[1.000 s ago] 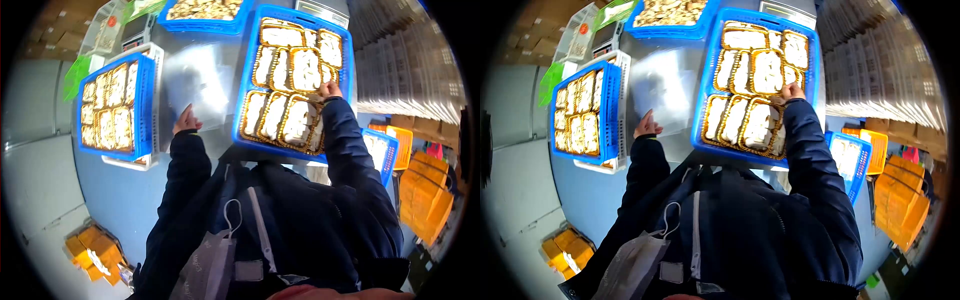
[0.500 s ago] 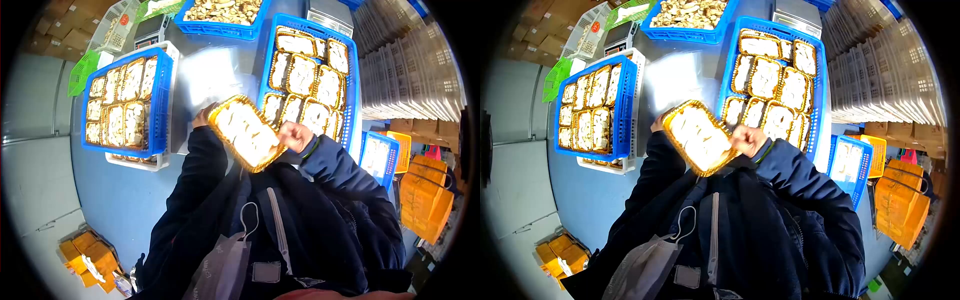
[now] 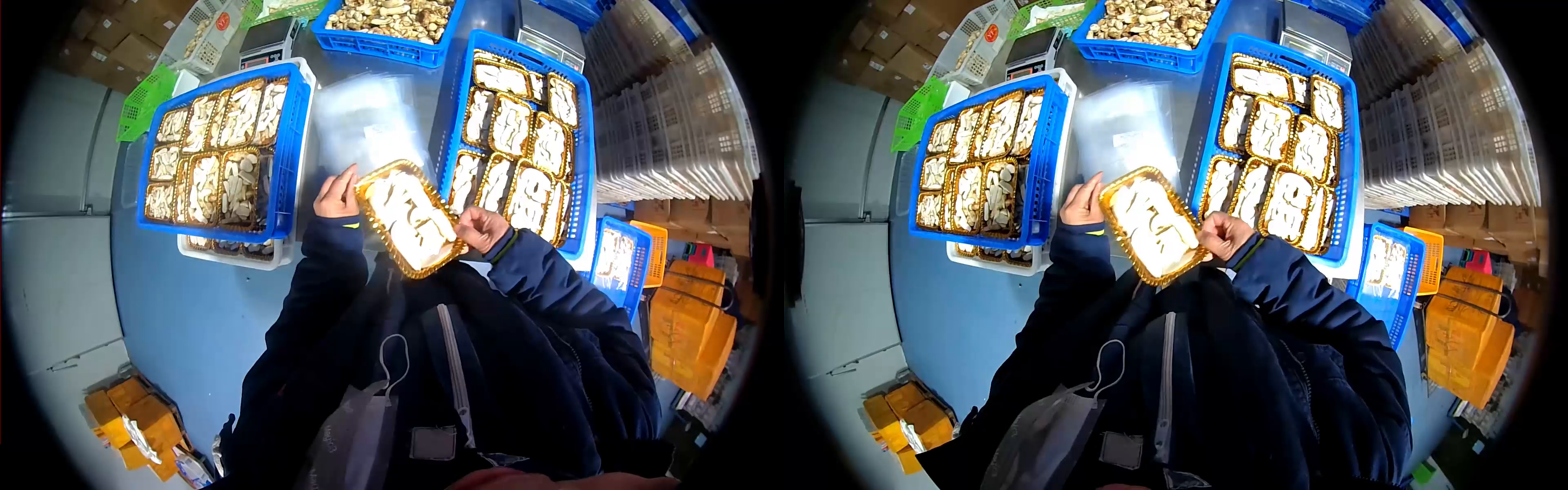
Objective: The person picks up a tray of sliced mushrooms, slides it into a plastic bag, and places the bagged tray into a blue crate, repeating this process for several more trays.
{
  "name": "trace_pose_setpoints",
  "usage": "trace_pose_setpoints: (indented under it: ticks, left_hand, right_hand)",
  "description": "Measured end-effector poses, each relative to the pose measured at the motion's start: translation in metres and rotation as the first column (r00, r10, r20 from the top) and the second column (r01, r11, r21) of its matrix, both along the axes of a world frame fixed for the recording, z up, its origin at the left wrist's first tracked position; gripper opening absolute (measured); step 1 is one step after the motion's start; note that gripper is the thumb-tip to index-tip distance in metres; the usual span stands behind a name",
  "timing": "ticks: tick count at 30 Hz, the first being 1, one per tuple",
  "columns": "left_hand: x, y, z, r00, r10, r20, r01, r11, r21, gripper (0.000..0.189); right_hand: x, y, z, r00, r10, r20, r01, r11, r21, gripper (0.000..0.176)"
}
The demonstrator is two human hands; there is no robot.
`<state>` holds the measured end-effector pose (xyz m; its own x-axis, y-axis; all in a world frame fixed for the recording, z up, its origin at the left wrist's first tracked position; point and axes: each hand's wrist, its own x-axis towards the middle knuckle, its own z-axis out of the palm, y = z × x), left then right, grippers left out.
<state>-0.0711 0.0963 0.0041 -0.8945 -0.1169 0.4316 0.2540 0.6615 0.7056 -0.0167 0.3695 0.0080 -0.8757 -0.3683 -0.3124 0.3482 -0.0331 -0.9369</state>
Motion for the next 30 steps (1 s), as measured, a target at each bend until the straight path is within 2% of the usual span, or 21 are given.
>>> trace_pose_setpoints:
  ticks: [2, 3, 4, 6, 7, 9, 11, 12, 14, 15, 17, 18, 20, 22, 23, 24, 26, 27, 28, 29, 30]
  left_hand:
    - [0.011, 0.002, 0.010, 0.995, -0.021, 0.097, 0.020, 1.000, 0.011, 0.023]
    - [0.011, 0.003, 0.008, 0.999, -0.044, -0.003, 0.044, 0.997, -0.066, 0.030]
    - [0.017, 0.005, 0.006, 0.996, -0.091, 0.014, 0.092, 0.993, -0.072, 0.032]
    - [0.024, 0.013, 0.004, 0.982, -0.180, 0.065, 0.180, 0.984, -0.001, 0.039]
    - [0.026, 0.016, 0.001, 0.979, -0.194, 0.060, 0.199, 0.977, -0.079, 0.043]
    - [0.033, 0.024, 0.000, 0.952, -0.286, 0.105, 0.292, 0.955, -0.046, 0.046]
    - [0.043, 0.024, -0.005, 0.920, -0.373, 0.121, 0.382, 0.922, -0.060, 0.048]
    - [0.051, 0.025, 0.007, 0.923, -0.373, 0.099, 0.378, 0.925, -0.043, 0.046]
    - [0.057, 0.009, -0.009, 0.844, -0.510, 0.165, 0.498, 0.860, 0.108, 0.059]
    - [0.061, -0.001, -0.013, 0.788, -0.595, 0.159, 0.503, 0.771, 0.391, 0.067]
    - [0.060, -0.027, -0.027, 0.747, -0.663, 0.050, 0.435, 0.544, 0.718, 0.085]
    - [0.046, -0.031, 0.003, 0.788, -0.514, 0.338, -0.323, 0.122, 0.938, 0.080]
    - [0.036, -0.046, -0.010, 0.851, -0.518, 0.087, -0.117, -0.025, 0.993, 0.071]
    - [0.017, -0.037, -0.019, 0.790, -0.601, -0.124, 0.039, -0.154, 0.987, 0.059]
    - [0.013, -0.017, -0.018, 0.787, -0.567, -0.242, 0.116, -0.248, 0.962, 0.058]
    - [0.017, -0.004, 0.005, 0.761, -0.619, -0.191, 0.161, -0.105, 0.981, 0.059]
    - [0.019, 0.010, 0.018, 0.727, -0.677, -0.114, 0.047, -0.117, 0.992, 0.057]
    - [0.019, 0.016, 0.009, 0.726, -0.675, -0.130, 0.071, -0.114, 0.991, 0.057]
    - [0.018, 0.024, 0.006, 0.725, -0.674, -0.144, 0.093, -0.111, 0.989, 0.058]
    - [0.022, 0.034, 0.004, 0.776, -0.622, -0.103, 0.023, -0.136, 0.990, 0.060]
    - [0.023, 0.036, 0.002, 0.729, -0.678, -0.093, -0.041, -0.178, 0.983, 0.062]
  right_hand:
    - [0.001, 0.004, -0.006, 0.998, -0.041, -0.052, 0.042, 0.999, 0.017, 0.016]
    - [0.002, 0.000, -0.002, 0.997, -0.068, -0.036, 0.070, 0.996, 0.050, 0.016]
    - [0.005, -0.004, 0.002, 0.995, -0.099, -0.019, 0.100, 0.991, 0.084, 0.016]
    - [0.007, -0.012, -0.004, 0.991, -0.122, -0.049, 0.125, 0.989, 0.076, 0.016]
    - [0.006, -0.017, -0.003, 0.987, -0.162, -0.023, 0.163, 0.985, 0.053, 0.015]
    - [0.002, -0.023, -0.007, 0.971, -0.240, 0.000, 0.240, 0.971, -0.022, 0.015]
    - [-0.001, -0.021, -0.010, 0.960, -0.277, -0.033, 0.278, 0.961, 0.014, 0.015]
    - [-0.001, -0.020, -0.013, 0.953, -0.297, -0.066, 0.299, 0.954, 0.025, 0.015]
    - [-0.001, -0.016, -0.021, 0.953, -0.272, -0.133, 0.276, 0.961, 0.014, 0.014]
    - [0.000, -0.016, -0.023, 0.951, -0.260, -0.166, 0.265, 0.964, 0.009, 0.014]
    - [0.000, -0.016, -0.019, 0.950, -0.253, -0.183, 0.255, 0.967, -0.014, 0.013]
    - [0.002, -0.016, -0.018, 0.950, -0.250, -0.188, 0.250, 0.968, -0.025, 0.013]
    - [0.003, -0.014, -0.025, 0.963, -0.183, -0.197, 0.190, 0.982, 0.018, 0.012]
    - [0.002, -0.015, -0.026, 0.973, -0.116, -0.201, 0.130, 0.990, 0.059, 0.013]
    - [0.004, -0.016, -0.024, 0.981, -0.093, -0.169, 0.106, 0.992, 0.070, 0.015]
    - [0.005, -0.018, -0.018, 0.988, -0.087, -0.124, 0.098, 0.992, 0.079, 0.015]
    - [0.006, -0.023, -0.004, 0.993, -0.121, 0.003, 0.121, 0.991, 0.054, 0.013]
    - [0.006, -0.023, -0.008, 0.986, -0.159, 0.050, 0.157, 0.987, 0.037, 0.014]
    - [0.005, -0.022, -0.020, 0.980, -0.196, -0.046, 0.199, 0.975, 0.098, 0.014]
    - [0.007, -0.021, -0.031, 0.967, -0.248, -0.054, 0.252, 0.965, 0.079, 0.013]
    - [0.006, -0.024, -0.031, 0.952, -0.300, -0.062, 0.303, 0.951, 0.059, 0.013]
